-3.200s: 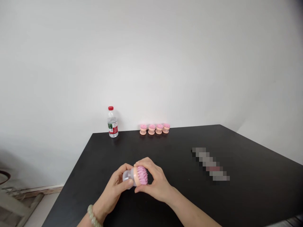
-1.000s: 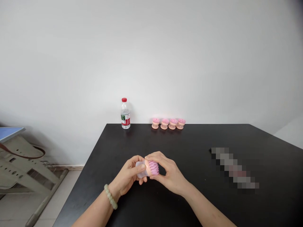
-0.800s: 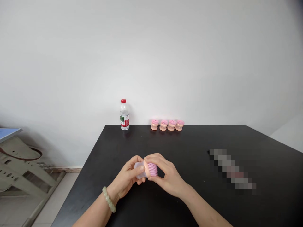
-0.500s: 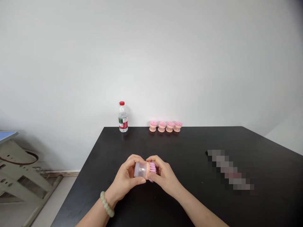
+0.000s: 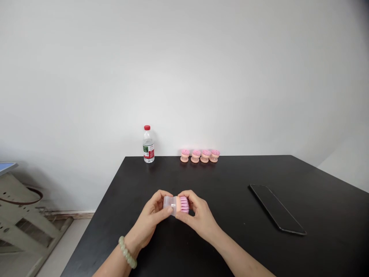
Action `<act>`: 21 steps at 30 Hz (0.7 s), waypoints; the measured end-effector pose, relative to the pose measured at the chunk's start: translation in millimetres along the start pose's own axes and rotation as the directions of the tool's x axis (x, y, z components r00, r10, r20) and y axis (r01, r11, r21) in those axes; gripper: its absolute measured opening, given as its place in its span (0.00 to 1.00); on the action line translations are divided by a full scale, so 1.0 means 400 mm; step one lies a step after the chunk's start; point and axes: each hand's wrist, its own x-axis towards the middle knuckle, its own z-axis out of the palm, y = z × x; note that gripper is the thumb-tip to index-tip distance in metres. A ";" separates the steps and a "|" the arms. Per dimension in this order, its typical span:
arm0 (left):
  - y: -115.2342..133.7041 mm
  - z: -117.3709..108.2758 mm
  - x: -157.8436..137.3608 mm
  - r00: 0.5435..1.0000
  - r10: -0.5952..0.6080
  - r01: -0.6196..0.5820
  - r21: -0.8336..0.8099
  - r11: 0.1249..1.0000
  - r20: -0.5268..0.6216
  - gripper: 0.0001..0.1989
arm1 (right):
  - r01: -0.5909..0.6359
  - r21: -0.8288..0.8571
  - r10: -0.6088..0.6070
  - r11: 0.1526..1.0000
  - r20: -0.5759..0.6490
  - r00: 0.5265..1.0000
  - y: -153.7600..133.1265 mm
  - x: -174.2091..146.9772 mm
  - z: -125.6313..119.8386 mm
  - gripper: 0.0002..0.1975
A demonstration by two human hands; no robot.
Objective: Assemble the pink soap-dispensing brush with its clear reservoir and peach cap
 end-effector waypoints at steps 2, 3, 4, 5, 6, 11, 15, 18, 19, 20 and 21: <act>0.002 -0.005 0.000 0.996 0.076 -0.078 0.055 0.995 0.036 0.21 | -0.026 0.045 0.025 0.999 0.024 0.999 -0.001 0.001 -0.002 0.12; 0.001 -0.008 0.001 0.992 0.114 -0.117 0.072 0.990 0.048 0.25 | -0.037 0.060 0.035 0.997 0.033 0.999 -0.001 0.001 -0.003 0.11; 0.000 -0.010 0.001 0.988 0.145 -0.148 0.075 0.986 0.049 0.30 | -0.039 0.064 0.036 0.997 0.036 0.999 -0.001 0.001 -0.002 0.11; -0.002 -0.012 0.001 0.987 0.157 -0.159 0.066 0.985 0.037 0.33 | -0.032 0.057 0.031 0.998 0.030 0.999 -0.001 0.001 -0.002 0.11; -0.004 -0.014 0.001 0.989 0.149 -0.149 0.058 0.987 0.014 0.35 | -0.022 0.041 0.021 0.999 0.020 1.000 0.000 0.000 -0.001 0.12; -0.008 -0.013 0.002 0.998 0.033 -0.027 0.120 0.992 -0.051 0.20 | 0.019 -0.006 -0.019 1.000 -0.004 1.000 0.005 -0.002 0.003 0.16; 0.000 -0.014 0.006 0.998 0.063 -0.061 0.155 0.986 -0.010 0.16 | -0.007 0.013 0.007 1.000 -0.012 1.000 0.006 0.000 -0.001 0.15; -0.001 -0.026 0.010 0.980 0.196 -0.201 0.276 0.940 0.046 0.19 | -0.080 0.069 0.081 0.994 -0.015 0.997 0.007 0.005 0.000 0.11; -0.004 -0.032 0.011 0.963 0.263 -0.268 0.352 0.897 0.063 0.17 | -0.110 0.106 0.111 0.988 -0.005 0.994 0.008 0.007 0.001 0.10; -0.008 -0.037 0.012 0.941 0.327 -0.329 0.445 0.833 0.083 0.15 | -0.139 0.153 0.139 0.978 0.010 0.990 0.010 0.009 0.003 0.11; -0.014 -0.042 0.013 0.913 0.391 -0.388 0.545 0.744 0.116 0.14 | -0.168 0.209 0.166 0.963 0.028 0.986 0.012 0.011 0.005 0.12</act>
